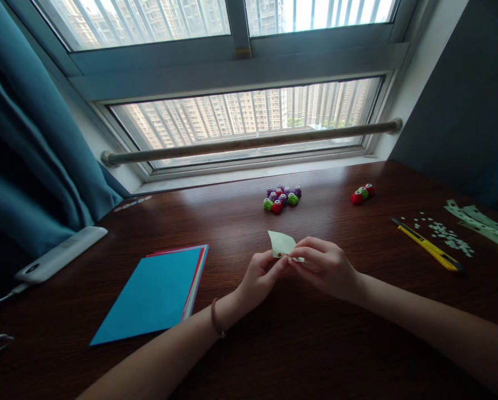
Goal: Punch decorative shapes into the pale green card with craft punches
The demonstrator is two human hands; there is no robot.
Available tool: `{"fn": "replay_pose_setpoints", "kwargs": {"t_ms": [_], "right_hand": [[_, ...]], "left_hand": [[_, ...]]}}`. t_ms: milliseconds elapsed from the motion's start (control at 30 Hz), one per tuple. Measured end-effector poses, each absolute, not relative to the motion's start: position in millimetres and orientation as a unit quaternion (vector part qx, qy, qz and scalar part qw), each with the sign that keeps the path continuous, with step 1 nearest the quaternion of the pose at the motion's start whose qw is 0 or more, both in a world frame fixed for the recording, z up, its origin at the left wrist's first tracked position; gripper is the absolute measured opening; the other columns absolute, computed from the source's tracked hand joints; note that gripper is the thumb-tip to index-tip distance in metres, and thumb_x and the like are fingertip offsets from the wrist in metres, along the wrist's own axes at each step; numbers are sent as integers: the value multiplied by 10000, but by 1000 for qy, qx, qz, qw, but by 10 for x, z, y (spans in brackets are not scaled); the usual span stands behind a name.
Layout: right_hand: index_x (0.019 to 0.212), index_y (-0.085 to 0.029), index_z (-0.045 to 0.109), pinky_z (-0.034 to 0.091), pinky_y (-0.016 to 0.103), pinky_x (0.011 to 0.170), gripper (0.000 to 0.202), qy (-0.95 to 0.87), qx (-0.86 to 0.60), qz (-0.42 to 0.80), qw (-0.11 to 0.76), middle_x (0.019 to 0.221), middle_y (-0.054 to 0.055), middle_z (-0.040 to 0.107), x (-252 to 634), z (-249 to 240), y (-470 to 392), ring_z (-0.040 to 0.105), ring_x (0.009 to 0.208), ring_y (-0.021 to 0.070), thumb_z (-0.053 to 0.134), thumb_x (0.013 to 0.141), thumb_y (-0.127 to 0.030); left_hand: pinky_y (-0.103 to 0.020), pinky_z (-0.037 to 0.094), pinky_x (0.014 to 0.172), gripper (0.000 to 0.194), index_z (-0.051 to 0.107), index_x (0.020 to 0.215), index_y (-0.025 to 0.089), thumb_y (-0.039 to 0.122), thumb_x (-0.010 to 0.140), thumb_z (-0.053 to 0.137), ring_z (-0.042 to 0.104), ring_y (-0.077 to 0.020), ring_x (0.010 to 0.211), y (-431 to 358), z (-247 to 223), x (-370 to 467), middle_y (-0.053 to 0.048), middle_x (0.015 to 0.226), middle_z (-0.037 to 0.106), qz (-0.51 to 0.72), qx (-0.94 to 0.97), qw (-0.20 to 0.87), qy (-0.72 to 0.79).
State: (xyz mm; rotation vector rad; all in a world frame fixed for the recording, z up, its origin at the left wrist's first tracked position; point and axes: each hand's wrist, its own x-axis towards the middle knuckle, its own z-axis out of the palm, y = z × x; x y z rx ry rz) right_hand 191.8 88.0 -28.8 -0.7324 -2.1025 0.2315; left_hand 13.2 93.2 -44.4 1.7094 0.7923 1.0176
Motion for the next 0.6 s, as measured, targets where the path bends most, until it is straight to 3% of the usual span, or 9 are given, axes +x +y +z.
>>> {"fn": "replay_pose_setpoints", "kwargs": {"t_ms": [400, 600], "right_hand": [[816, -161, 555, 425, 235, 604, 36, -833, -313, 121, 440, 770, 38, 545, 1913, -292, 879, 500, 661, 116, 525, 807, -141], [751, -165, 562, 442, 230, 566, 49, -788, -367, 218, 443, 728, 26, 540, 1887, -277, 876, 510, 620, 110, 540, 795, -155]], "left_hand": [[-215, 442, 644, 225, 625, 751, 115, 255, 855, 482, 569, -145, 684, 926, -396, 135, -29, 716, 632, 412, 731, 436, 325], [-215, 414, 590, 272, 636, 763, 102, 296, 857, 471, 516, -129, 619, 922, -418, 123, -30, 671, 605, 397, 751, 396, 348]]}}
